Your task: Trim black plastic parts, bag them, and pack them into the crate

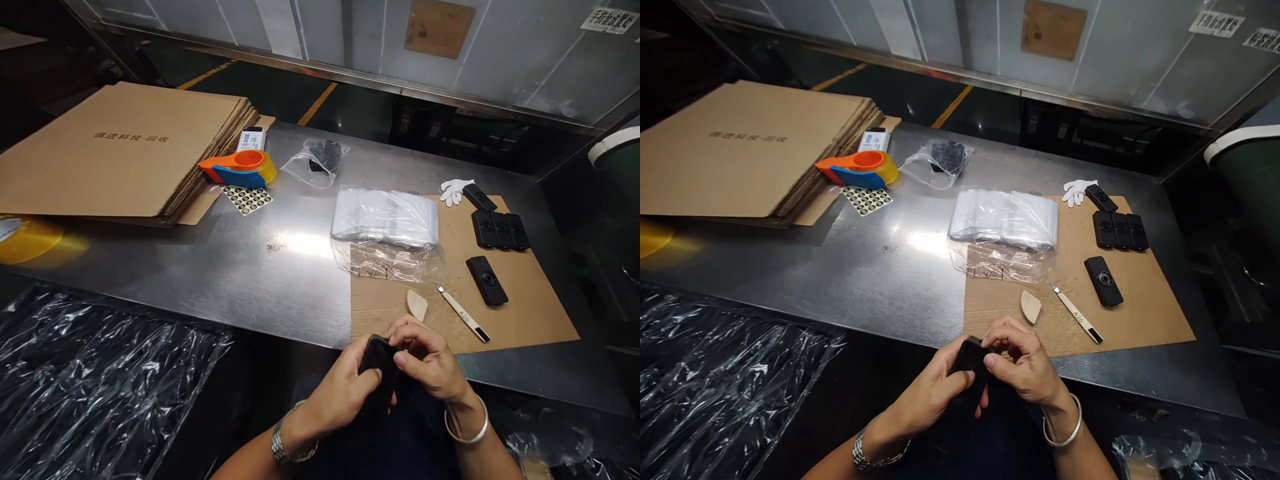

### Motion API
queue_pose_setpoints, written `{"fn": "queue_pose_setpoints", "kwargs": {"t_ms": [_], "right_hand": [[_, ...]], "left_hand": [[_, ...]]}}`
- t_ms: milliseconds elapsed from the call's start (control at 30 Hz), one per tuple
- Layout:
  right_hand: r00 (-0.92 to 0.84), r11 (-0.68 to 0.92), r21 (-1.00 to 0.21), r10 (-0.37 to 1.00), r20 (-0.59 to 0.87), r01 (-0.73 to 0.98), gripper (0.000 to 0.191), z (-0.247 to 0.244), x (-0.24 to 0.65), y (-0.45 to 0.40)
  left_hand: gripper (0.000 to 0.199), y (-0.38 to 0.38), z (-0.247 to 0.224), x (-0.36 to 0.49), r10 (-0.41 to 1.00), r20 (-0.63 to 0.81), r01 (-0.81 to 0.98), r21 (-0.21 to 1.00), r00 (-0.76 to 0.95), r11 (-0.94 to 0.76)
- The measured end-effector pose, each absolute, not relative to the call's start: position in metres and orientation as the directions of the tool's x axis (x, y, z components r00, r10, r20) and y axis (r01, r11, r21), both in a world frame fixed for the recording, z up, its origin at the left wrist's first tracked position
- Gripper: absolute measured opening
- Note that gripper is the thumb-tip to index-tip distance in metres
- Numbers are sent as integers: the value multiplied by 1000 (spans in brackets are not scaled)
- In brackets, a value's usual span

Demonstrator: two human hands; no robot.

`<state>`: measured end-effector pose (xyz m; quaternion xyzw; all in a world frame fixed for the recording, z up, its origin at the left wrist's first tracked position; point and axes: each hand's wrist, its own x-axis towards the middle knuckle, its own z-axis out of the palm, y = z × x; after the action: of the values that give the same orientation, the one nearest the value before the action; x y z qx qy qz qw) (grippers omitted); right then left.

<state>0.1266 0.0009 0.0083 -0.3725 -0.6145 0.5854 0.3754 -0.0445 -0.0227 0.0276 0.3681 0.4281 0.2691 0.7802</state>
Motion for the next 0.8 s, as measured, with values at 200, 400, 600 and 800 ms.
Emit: {"fn": "queue_pose_setpoints", "kwargs": {"t_ms": [200,400,600,800], "right_hand": [[-419,-31,-998,908,-5,-56,8,3,126,-2],[-435,3,-1000,900,-1,7,14,3,127,-1],[-397,-17,-999,918,-5,-27,13,0,128,-3],[-393,11,-1000,919,11,-3,13,0,127,-3]], "left_hand": [[18,-22,28,-44,723,-496,-86,794,481,602],[17,-22,28,-44,734,-477,-73,814,483,577],[16,-23,26,-43,727,-481,-88,802,490,591],[17,-23,22,-42,728,-480,-115,792,489,600]]}}
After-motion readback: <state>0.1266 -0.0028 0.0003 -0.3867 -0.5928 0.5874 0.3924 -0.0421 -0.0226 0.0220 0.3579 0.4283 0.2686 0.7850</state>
